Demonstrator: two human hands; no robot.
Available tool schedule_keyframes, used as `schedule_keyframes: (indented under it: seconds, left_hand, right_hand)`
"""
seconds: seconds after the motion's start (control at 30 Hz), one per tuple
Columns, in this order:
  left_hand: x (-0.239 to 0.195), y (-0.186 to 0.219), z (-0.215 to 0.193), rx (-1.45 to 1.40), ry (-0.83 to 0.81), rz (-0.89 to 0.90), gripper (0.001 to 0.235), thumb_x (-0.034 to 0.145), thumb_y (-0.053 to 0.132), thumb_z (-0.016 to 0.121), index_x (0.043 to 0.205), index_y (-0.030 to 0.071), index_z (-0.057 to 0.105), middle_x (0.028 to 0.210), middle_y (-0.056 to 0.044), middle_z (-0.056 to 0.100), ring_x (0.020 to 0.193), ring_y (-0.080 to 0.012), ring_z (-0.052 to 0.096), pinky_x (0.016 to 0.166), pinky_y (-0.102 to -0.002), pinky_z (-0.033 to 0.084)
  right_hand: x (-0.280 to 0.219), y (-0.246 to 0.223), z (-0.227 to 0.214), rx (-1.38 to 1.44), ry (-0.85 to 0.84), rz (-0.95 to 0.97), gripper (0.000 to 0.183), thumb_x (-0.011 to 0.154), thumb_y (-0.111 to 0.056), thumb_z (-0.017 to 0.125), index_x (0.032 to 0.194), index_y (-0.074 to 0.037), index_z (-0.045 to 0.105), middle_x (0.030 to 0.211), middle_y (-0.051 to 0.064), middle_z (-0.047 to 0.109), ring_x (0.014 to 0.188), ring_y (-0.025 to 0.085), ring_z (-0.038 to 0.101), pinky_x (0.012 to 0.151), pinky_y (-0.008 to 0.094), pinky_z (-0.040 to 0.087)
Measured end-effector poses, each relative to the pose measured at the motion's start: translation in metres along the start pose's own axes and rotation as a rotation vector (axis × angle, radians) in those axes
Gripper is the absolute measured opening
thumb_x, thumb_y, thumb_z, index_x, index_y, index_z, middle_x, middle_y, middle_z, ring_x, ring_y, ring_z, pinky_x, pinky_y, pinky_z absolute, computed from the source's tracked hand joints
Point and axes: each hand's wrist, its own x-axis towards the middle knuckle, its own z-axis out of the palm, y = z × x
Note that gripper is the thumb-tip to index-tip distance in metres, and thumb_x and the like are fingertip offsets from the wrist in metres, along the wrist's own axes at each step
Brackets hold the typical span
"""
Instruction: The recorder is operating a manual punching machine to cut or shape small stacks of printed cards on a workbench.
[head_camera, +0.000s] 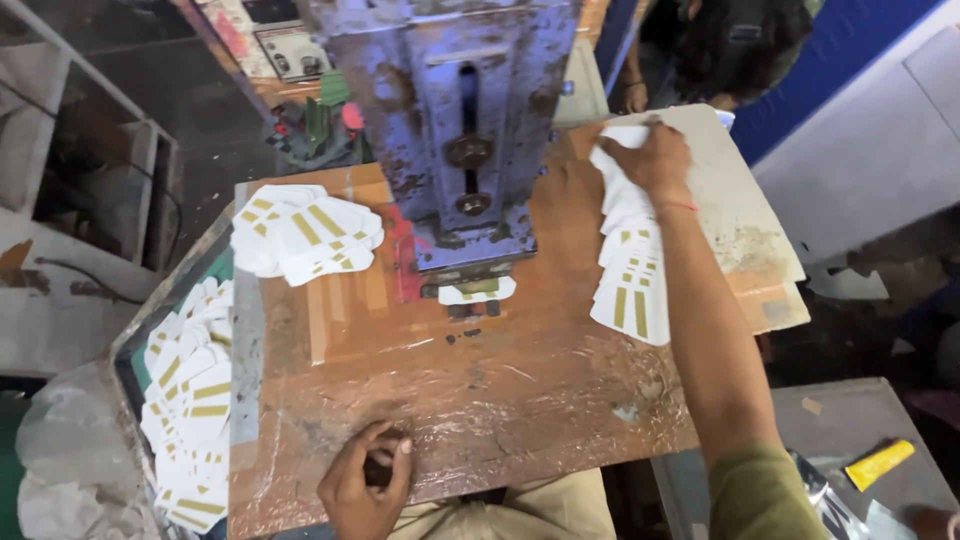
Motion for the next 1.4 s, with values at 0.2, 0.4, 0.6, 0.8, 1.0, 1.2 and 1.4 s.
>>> schedule_keyframes:
  seconds: [0.2, 0.4, 0.6, 0.8, 1.0, 1.2, 1.4]
  left_hand:
    - [0.005, 0.012, -0.006, -0.063, -0.021, 0.049, 0.032, 0.078, 0.011, 0.081, 0.108, 0.004, 0.073, 0.076, -0.003, 0.073, 0.060, -0.0126, 0.066, 0.057, -0.026, 0.053]
    - [0.011, 0.017, -0.015, -0.105, -0.032, 0.083, 0.031, 0.080, 0.013, 0.082, 0.110, 0.006, 0.073, 0.079, -0.002, 0.073, 0.059, -0.0125, 0.064, 0.058, -0.027, 0.053]
    - [0.113, -0.009, -0.031, -0.011, 0.017, -0.027, 0.055, 0.092, 0.025, 0.076, 0.140, 0.004, 0.057, 0.119, -0.017, 0.064, 0.095, -0.0312, 0.060, 0.080, -0.045, 0.046]
    - [0.306, -0.081, 0.011, 0.263, 0.005, 0.043, 0.111, 0.083, 0.073, 0.079, 0.157, 0.002, 0.037, 0.155, -0.032, 0.041, 0.151, -0.0483, 0.029, 0.120, -0.059, 0.023]
    - [0.357, -0.079, 0.045, 0.500, -0.577, -0.227, 0.149, 0.051, 0.095, 0.063, 0.165, 0.009, 0.023, 0.154, -0.022, 0.052, 0.147, -0.0376, 0.046, 0.125, -0.051, 0.029]
    - [0.319, -0.105, 0.052, 0.592, -0.562, -0.044, 0.155, 0.037, 0.094, 0.085, 0.147, -0.003, 0.035, 0.153, -0.028, 0.042, 0.140, -0.0502, 0.038, 0.108, -0.048, 0.039]
    - [0.256, -0.050, 0.010, 0.291, -0.491, -0.230, 0.127, 0.043, 0.087, 0.079, 0.136, 0.003, 0.061, 0.126, -0.019, 0.070, 0.118, -0.0347, 0.068, 0.097, -0.039, 0.055]
  right_hand:
    - [0.012, 0.043, 0.016, -0.065, 0.107, -0.027, 0.089, 0.081, -0.073, 0.081, 0.125, 0.002, 0.066, 0.112, 0.028, 0.070, 0.105, 0.046, 0.066, 0.091, 0.052, 0.052]
    - [-0.085, -0.007, -0.054, 0.132, 0.436, -0.578, 0.040, 0.101, -0.026, 0.082, 0.126, 0.003, 0.069, 0.125, 0.022, 0.071, 0.119, 0.041, 0.066, 0.104, 0.048, 0.051]
    - [-0.258, -0.046, -0.089, 0.264, 0.196, -0.519, 0.013, 0.108, -0.014, 0.074, 0.115, -0.003, 0.075, 0.095, 0.013, 0.075, 0.084, 0.022, 0.074, 0.077, 0.034, 0.057]
    - [-0.356, -0.047, -0.043, 0.220, -0.390, 0.035, 0.026, 0.095, -0.025, 0.070, 0.117, -0.018, 0.082, 0.083, 0.004, 0.079, 0.058, 0.019, 0.070, 0.049, 0.032, 0.055]
    - [-0.367, -0.079, -0.057, 0.306, 0.019, -0.287, 0.016, 0.086, -0.021, 0.079, 0.099, -0.011, 0.080, 0.095, 0.011, 0.076, 0.082, 0.024, 0.075, 0.076, 0.035, 0.058]
    - [-0.367, -0.079, -0.061, 0.354, -0.060, -0.255, 0.017, 0.089, -0.019, 0.078, 0.103, -0.010, 0.079, 0.099, 0.012, 0.077, 0.083, 0.025, 0.075, 0.074, 0.035, 0.057]
    - [-0.370, -0.062, -0.047, 0.334, -0.011, -0.337, 0.015, 0.098, -0.021, 0.076, 0.108, -0.010, 0.077, 0.104, 0.013, 0.075, 0.092, 0.026, 0.074, 0.082, 0.035, 0.056]
